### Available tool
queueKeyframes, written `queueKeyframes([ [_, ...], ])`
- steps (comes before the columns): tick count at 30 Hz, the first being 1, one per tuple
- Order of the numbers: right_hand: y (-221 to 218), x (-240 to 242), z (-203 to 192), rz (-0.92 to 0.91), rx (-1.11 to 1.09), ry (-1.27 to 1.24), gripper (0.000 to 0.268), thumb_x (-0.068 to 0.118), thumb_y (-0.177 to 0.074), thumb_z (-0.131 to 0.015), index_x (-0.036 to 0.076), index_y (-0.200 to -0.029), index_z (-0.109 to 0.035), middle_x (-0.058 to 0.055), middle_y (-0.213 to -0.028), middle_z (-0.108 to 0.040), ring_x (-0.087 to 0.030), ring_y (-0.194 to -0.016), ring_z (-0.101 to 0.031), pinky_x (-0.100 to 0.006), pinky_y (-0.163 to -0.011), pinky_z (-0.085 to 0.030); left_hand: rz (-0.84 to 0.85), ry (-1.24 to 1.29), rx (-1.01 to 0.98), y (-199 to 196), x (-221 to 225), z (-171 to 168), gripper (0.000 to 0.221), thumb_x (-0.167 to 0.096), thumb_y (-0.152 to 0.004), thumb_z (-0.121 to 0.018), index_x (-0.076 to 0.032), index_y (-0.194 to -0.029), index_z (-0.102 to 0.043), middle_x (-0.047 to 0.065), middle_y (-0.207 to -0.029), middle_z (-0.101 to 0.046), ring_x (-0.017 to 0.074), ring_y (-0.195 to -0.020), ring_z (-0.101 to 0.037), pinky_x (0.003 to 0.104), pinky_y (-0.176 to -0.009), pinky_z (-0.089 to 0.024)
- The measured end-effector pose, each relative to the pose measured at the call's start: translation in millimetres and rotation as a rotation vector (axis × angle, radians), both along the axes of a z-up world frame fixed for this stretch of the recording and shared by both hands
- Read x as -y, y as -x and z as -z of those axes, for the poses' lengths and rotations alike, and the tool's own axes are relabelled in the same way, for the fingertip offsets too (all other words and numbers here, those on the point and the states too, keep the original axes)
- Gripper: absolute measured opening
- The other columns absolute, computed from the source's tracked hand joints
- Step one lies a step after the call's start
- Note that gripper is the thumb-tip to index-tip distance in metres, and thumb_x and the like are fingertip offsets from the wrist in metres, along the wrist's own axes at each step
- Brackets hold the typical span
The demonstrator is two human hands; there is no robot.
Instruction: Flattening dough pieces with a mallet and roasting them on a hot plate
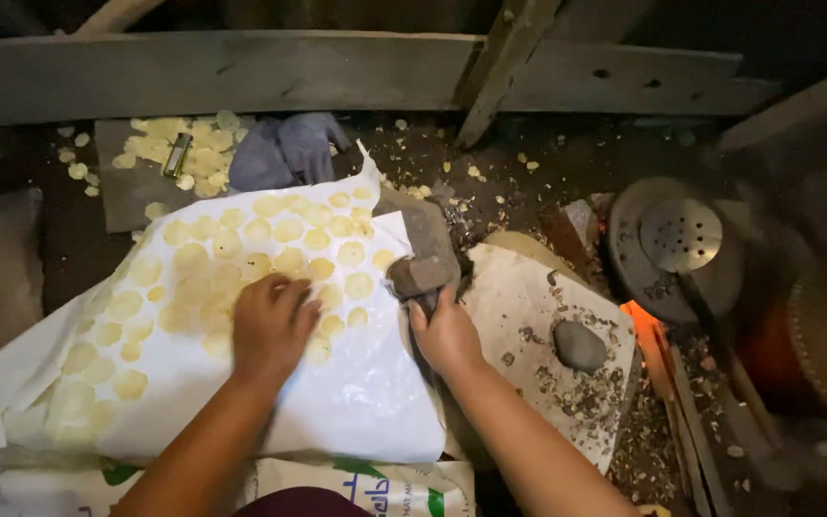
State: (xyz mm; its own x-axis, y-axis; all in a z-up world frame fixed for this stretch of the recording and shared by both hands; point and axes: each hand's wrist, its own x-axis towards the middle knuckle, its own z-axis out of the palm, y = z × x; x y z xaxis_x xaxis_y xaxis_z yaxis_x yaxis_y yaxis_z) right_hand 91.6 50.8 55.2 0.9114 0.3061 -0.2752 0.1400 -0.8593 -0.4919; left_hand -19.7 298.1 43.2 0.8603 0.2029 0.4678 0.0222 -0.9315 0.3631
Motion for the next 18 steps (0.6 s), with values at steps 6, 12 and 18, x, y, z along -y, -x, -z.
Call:
queueKeyframes([
  [6,-39.2,-8.2,-70.0,-0.022,-0.256,-0.054,0.082,0.056,-0.096,-0.057,-0.008,-0.146,-0.044,-0.033,-0.134,-0.061,-0.043,-0.126,-0.062,-0.051,-0.098,-0.056,-0.095,0.117,0.075,42.7,-15.4,37.1,0.022,-0.023,-0.1,-0.069,-0.016,-0.12,-0.075,0.011,-0.104,-0.064,0.0335,-0.102,-0.068,0.043,-0.093,-0.053],
  [12,-6.2,-8.6,-56.5,0.122,0.119,-0.197,0.051,0.047,-0.097,-0.064,-0.003,-0.108,-0.057,-0.037,-0.097,-0.07,-0.054,-0.1,-0.068,-0.062,-0.08,-0.056,-0.096,0.237,0.011,39.7,-9.9,14.0,0.022,-0.02,-0.102,-0.068,-0.01,-0.121,-0.068,0.013,-0.105,-0.064,0.0363,-0.102,-0.068,0.048,-0.091,-0.055],
  [18,-8.9,-14.1,-17.0,0.001,-0.039,0.017,0.053,0.042,-0.099,-0.059,-0.007,-0.121,-0.055,-0.036,-0.101,-0.07,-0.049,-0.097,-0.072,-0.055,-0.078,-0.06,-0.042,-0.068,0.036,35.7,-21.8,22.2,0.017,-0.021,-0.098,-0.07,-0.013,-0.113,-0.072,0.009,-0.097,-0.064,0.0292,-0.098,-0.068,0.042,-0.092,-0.054],
])
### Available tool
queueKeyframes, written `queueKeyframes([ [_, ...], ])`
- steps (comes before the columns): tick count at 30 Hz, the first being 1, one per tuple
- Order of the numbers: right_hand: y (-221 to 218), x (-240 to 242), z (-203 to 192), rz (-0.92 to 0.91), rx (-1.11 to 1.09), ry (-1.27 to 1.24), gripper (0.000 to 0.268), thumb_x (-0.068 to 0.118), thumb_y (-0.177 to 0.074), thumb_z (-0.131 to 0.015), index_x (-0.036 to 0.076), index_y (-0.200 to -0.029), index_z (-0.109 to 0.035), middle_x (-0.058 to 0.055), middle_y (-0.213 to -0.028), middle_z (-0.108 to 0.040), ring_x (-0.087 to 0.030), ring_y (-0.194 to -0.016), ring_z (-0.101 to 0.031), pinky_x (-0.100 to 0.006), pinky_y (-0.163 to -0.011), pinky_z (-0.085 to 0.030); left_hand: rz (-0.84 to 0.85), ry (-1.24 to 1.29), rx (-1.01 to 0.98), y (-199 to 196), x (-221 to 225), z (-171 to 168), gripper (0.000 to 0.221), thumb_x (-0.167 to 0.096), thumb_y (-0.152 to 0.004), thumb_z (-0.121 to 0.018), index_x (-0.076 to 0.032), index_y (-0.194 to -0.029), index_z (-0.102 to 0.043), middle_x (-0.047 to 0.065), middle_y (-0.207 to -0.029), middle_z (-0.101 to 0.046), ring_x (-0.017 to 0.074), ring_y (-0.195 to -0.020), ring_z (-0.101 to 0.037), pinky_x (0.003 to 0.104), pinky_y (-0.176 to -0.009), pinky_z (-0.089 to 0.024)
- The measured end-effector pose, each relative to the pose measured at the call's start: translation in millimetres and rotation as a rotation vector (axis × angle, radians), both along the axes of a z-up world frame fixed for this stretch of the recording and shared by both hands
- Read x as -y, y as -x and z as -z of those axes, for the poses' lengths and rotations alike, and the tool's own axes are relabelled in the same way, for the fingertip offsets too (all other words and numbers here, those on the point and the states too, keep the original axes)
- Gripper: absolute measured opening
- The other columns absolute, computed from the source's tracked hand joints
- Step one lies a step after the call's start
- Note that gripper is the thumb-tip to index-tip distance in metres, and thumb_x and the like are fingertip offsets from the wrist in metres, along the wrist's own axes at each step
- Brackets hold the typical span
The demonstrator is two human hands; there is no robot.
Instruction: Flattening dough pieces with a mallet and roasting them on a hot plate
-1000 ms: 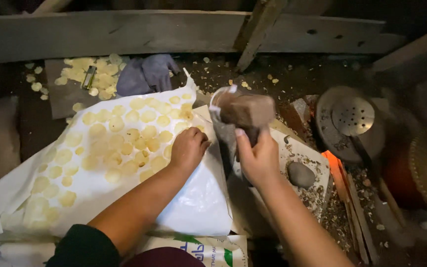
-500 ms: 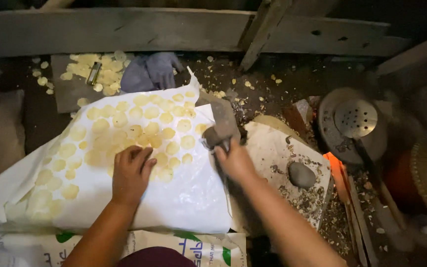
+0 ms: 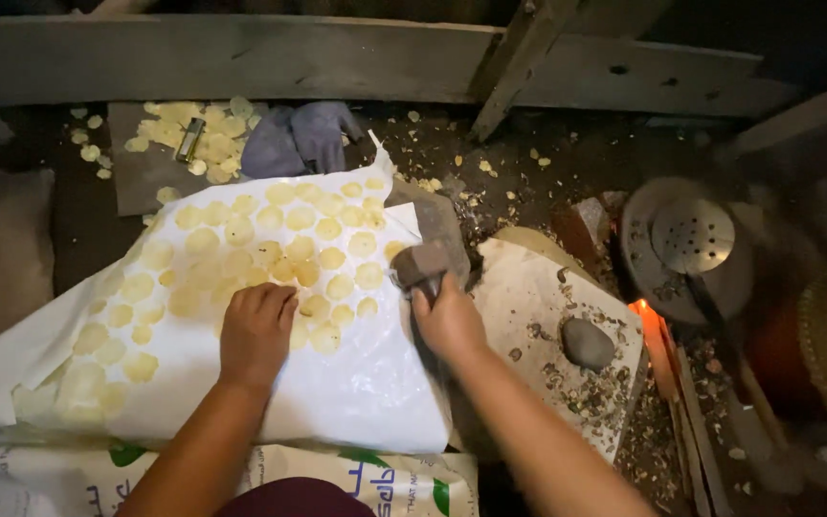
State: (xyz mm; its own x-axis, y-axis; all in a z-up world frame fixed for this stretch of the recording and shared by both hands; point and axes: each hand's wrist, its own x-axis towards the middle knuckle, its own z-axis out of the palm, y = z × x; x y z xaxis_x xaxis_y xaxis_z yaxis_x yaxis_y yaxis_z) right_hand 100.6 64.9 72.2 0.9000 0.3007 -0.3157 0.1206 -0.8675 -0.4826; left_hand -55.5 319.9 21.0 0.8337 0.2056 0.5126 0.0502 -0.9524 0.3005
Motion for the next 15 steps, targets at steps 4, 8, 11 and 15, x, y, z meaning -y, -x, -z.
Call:
queueKeyframes([
  [4,-24.1,2.6,-31.3,-0.042,-0.081,-0.062,0.063,0.048,-0.097,-0.058,-0.005,-0.131,-0.055,-0.034,-0.111,-0.07,-0.047,-0.107,-0.07,-0.053,-0.081,-0.061,0.077,0.052,-0.015,0.8,6.0,4.5,0.029,-0.033,-0.098,-0.07,-0.016,-0.121,-0.07,0.011,-0.101,-0.065,0.0348,-0.1,-0.068,0.046,-0.092,-0.055],
  [8,7.4,2.7,-30.4,0.01,0.084,-0.102,0.071,0.041,-0.101,-0.058,-0.014,-0.142,-0.043,-0.045,-0.109,-0.064,-0.057,-0.106,-0.066,-0.063,-0.085,-0.056,0.178,0.095,-0.041,6.6,16.2,3.1,0.027,-0.03,-0.096,-0.069,-0.019,-0.121,-0.073,0.011,-0.109,-0.068,0.0355,-0.106,-0.067,0.047,-0.094,-0.055],
  [11,22.4,14.4,-0.3,0.023,-0.052,-0.099,0.053,0.035,-0.104,-0.052,-0.01,-0.132,-0.048,-0.038,-0.101,-0.068,-0.052,-0.099,-0.07,-0.056,-0.077,-0.06,0.289,0.169,-0.071,13.1,10.2,7.7,0.023,-0.021,-0.095,-0.066,-0.018,-0.116,-0.075,0.013,-0.107,-0.068,0.0367,-0.11,-0.067,0.047,-0.097,-0.054],
  [15,-12.6,15.1,-16.5,-0.077,-0.057,-0.065,0.062,0.044,-0.097,-0.062,-0.008,-0.13,-0.054,-0.036,-0.109,-0.069,-0.05,-0.108,-0.069,-0.057,-0.083,-0.059,0.222,0.153,-0.051,19.7,13.6,10.2,0.02,-0.016,-0.097,-0.065,-0.019,-0.114,-0.075,0.008,-0.106,-0.068,0.0303,-0.108,-0.067,0.041,-0.097,-0.054],
])
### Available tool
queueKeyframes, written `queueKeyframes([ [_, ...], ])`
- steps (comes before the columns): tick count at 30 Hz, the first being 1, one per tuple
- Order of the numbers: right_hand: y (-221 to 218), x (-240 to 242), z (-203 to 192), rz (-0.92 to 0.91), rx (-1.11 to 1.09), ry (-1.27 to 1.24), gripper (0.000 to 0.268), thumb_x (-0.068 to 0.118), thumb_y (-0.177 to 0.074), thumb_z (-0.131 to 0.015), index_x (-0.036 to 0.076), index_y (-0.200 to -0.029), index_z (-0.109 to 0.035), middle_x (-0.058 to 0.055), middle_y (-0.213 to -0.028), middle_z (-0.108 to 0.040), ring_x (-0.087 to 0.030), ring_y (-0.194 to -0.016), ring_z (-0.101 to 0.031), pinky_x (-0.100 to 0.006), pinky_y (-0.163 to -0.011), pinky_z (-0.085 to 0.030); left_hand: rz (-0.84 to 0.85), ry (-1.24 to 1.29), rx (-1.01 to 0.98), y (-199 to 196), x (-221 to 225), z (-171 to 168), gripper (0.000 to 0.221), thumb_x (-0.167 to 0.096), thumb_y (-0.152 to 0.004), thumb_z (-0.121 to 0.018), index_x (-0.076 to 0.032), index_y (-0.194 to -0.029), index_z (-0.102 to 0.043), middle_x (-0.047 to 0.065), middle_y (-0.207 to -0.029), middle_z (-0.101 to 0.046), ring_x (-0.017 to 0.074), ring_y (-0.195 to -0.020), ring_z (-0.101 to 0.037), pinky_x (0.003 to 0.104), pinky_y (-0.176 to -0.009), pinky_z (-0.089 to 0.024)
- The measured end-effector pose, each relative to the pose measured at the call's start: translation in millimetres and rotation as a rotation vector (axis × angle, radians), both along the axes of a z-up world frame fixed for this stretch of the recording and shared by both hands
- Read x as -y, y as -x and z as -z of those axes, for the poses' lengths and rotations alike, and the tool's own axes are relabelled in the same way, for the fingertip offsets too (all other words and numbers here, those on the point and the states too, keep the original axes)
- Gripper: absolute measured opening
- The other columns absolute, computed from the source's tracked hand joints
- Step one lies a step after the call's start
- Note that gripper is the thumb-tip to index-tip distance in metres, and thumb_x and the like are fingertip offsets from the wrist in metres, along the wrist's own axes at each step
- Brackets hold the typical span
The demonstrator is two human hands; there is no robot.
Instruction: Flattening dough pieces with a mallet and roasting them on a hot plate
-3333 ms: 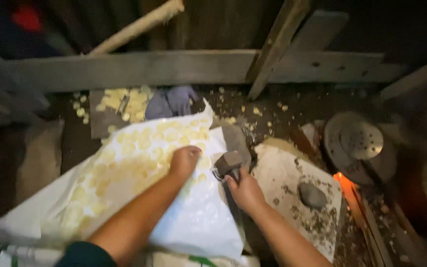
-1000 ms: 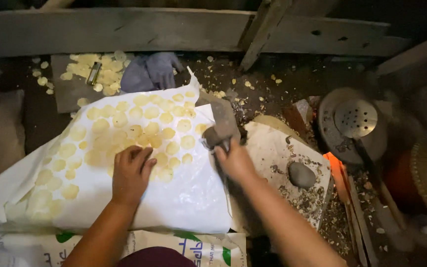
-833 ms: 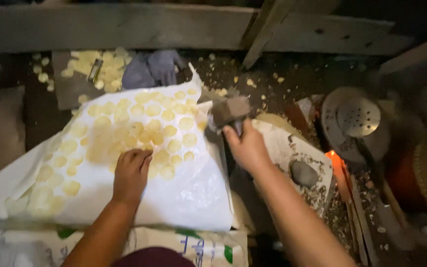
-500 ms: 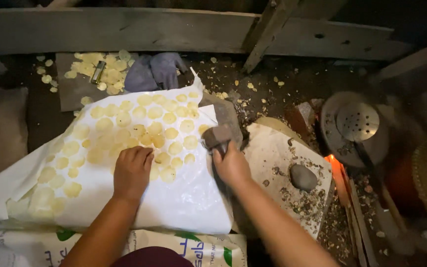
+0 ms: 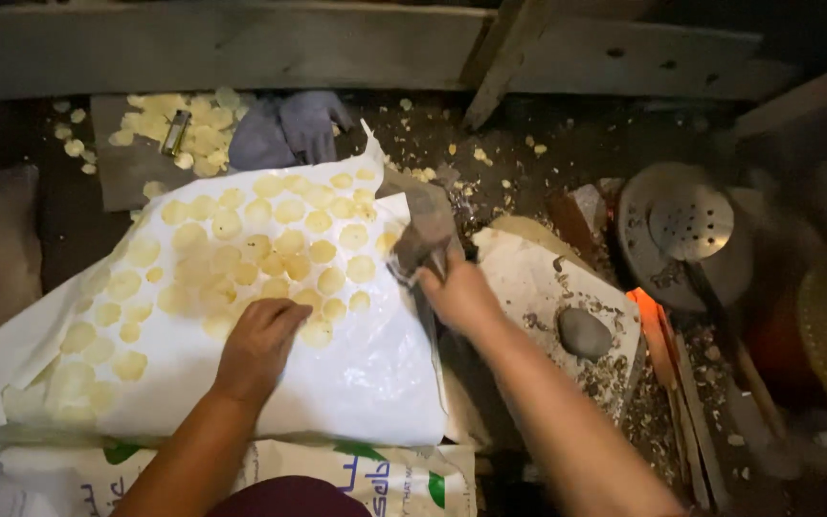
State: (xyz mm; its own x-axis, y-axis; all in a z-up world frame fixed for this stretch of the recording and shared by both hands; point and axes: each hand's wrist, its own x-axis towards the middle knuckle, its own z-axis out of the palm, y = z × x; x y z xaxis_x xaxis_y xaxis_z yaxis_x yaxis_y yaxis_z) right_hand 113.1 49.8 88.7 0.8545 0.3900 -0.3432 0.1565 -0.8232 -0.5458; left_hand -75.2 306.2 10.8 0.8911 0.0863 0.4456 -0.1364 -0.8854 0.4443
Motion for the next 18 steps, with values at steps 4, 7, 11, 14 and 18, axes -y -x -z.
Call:
queueKeyframes([
  [4,8.8,-9.3,-22.2,0.048,0.017,-0.04,0.064,0.043,-0.101,-0.055,-0.011,-0.135,-0.049,-0.038,-0.109,-0.068,-0.05,-0.106,-0.069,-0.057,-0.084,-0.059,-0.061,-0.126,0.085,-9.7,2.7,-14.4,0.014,-0.014,-0.098,-0.066,-0.018,-0.108,-0.074,0.005,-0.103,-0.066,0.025,-0.103,-0.067,0.036,-0.093,-0.055],
  [7,23.0,-8.2,6.3,0.059,0.073,-0.047,0.058,0.04,-0.1,-0.058,-0.013,-0.123,-0.052,-0.04,-0.1,-0.067,-0.054,-0.1,-0.068,-0.062,-0.083,-0.056,-0.206,0.277,-0.254,-38.7,26.3,-32.0,0.021,-0.029,-0.1,-0.063,-0.015,-0.112,-0.074,0.01,-0.11,-0.068,0.0287,-0.111,-0.066,0.042,-0.1,-0.051],
  [11,3.2,-0.5,6.8,0.105,-0.007,-0.091,0.045,0.045,-0.095,-0.062,0.001,-0.106,-0.061,-0.026,-0.092,-0.073,-0.043,-0.094,-0.073,-0.05,-0.075,-0.061,0.207,0.05,-0.17,-78.5,56.1,2.1,0.028,-0.015,-0.103,-0.053,-0.009,-0.128,-0.063,0.016,-0.112,-0.065,0.0344,-0.116,-0.063,0.042,-0.101,-0.052],
  [14,20.2,-1.8,-53.1,0.153,0.195,-0.25,0.038,0.032,-0.09,-0.074,-0.003,-0.1,-0.061,-0.036,-0.085,-0.068,-0.057,-0.09,-0.068,-0.063,-0.066,-0.05,0.215,-0.052,-0.112,-100.1,63.3,25.6,0.037,-0.01,-0.103,-0.047,-0.005,-0.139,-0.051,0.016,-0.108,-0.063,0.0347,-0.111,-0.063,0.042,-0.099,-0.052],
  [18,41.0,11.9,-66.1,0.217,0.362,-0.444,0.033,0.03,-0.09,-0.076,0.001,-0.098,-0.062,-0.031,-0.079,-0.07,-0.051,-0.086,-0.071,-0.054,-0.06,-0.054,0.145,0.188,-0.3,-104.3,72.8,-7.2,0.051,-0.009,-0.102,-0.05,-0.002,-0.151,-0.036,0.025,-0.107,-0.066,0.0419,-0.109,-0.063,0.052,-0.098,-0.053],
])
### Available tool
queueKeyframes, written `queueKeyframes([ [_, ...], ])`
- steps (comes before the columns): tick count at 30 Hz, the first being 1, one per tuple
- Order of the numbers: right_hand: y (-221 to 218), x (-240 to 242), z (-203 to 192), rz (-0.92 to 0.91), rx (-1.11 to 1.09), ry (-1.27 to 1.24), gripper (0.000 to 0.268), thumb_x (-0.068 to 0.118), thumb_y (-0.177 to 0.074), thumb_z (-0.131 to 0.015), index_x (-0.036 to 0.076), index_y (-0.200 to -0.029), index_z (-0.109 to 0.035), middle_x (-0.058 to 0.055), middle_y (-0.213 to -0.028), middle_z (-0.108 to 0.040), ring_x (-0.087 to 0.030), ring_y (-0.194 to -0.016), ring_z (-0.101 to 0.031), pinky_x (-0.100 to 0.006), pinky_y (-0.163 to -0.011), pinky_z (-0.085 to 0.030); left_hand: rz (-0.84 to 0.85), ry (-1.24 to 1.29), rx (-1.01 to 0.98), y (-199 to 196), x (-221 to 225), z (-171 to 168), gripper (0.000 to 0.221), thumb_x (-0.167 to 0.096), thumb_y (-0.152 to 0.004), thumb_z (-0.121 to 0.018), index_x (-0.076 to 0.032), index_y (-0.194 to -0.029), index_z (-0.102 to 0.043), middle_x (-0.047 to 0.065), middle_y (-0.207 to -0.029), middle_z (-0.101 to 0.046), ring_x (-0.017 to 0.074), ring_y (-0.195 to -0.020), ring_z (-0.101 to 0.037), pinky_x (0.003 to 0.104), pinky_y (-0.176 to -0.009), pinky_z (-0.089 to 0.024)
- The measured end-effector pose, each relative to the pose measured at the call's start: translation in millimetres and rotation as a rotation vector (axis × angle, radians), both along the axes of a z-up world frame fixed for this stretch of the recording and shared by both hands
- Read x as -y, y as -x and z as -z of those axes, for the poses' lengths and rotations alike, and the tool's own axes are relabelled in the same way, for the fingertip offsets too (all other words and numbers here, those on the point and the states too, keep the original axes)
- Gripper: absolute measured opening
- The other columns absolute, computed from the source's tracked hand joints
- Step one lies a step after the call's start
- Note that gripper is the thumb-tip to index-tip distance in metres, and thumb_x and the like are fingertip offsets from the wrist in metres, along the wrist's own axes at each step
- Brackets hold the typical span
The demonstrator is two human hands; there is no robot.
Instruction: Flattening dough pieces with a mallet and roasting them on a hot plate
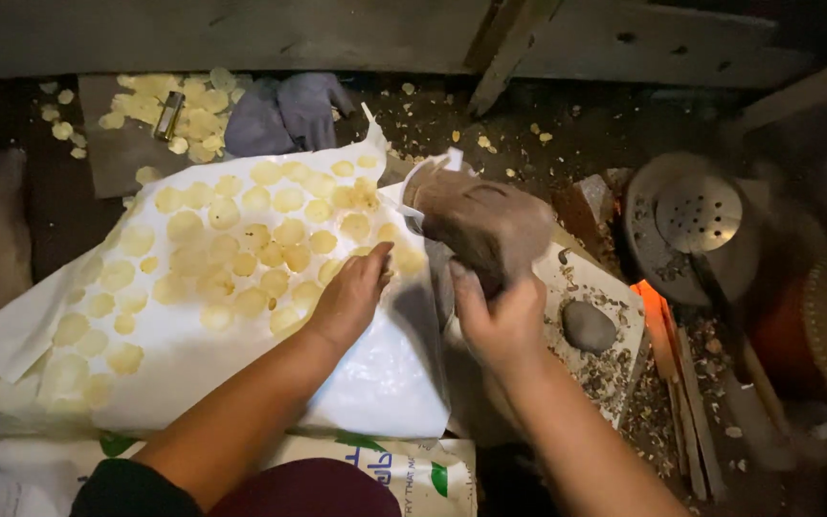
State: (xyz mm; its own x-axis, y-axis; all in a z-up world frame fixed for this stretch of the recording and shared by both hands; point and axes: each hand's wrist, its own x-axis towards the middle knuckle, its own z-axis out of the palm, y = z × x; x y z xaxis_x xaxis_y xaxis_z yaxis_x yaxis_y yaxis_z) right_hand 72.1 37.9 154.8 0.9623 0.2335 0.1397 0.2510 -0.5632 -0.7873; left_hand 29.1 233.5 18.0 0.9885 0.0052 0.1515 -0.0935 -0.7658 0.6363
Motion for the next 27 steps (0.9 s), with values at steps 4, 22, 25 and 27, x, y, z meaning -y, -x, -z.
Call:
queueKeyframes([
  [4,10.7,-15.3,90.7,-0.038,-0.006,0.002,0.037,0.029,-0.086,-0.07,-0.005,-0.102,-0.069,-0.032,-0.089,-0.072,-0.045,-0.095,-0.072,-0.054,-0.081,-0.058,-0.047,0.156,0.023,-1.6,-12.9,15.6,0.044,-0.016,-0.105,-0.051,-0.002,-0.146,-0.045,0.025,-0.111,-0.067,0.0436,-0.108,-0.063,0.052,-0.099,-0.051],
  [22,15.3,-41.6,59.8,-0.109,-0.244,0.429,0.056,0.038,-0.094,-0.065,-0.008,-0.122,-0.05,-0.035,-0.087,-0.069,-0.05,-0.087,-0.072,-0.058,-0.069,-0.056,-0.438,-0.091,0.259,112.2,-76.2,19.4,0.015,-0.022,-0.099,-0.07,-0.01,-0.107,-0.07,0.01,-0.105,-0.06,0.0321,-0.104,-0.067,0.041,-0.092,-0.056],
  [25,10.9,-46.2,81.0,-0.158,-0.386,0.579,0.066,0.044,-0.098,-0.057,-0.009,-0.136,-0.047,-0.037,-0.102,-0.071,-0.05,-0.099,-0.072,-0.057,-0.078,-0.059,-0.426,-0.049,0.265,116.0,-70.7,2.2,0.011,-0.018,-0.101,-0.066,-0.008,-0.103,-0.068,0.012,-0.098,-0.06,0.0351,-0.097,-0.066,0.045,-0.088,-0.055],
  [27,-10.8,-48.3,74.7,-0.16,-0.412,0.586,0.058,0.044,-0.099,-0.056,-0.005,-0.128,-0.054,-0.035,-0.103,-0.071,-0.051,-0.101,-0.071,-0.057,-0.08,-0.059,-0.406,0.01,0.291,114.6,-67.3,-0.4,0.007,-0.012,-0.101,-0.065,-0.005,-0.1,-0.067,0.014,-0.092,-0.061,0.0393,-0.091,-0.066,0.05,-0.083,-0.054],
])
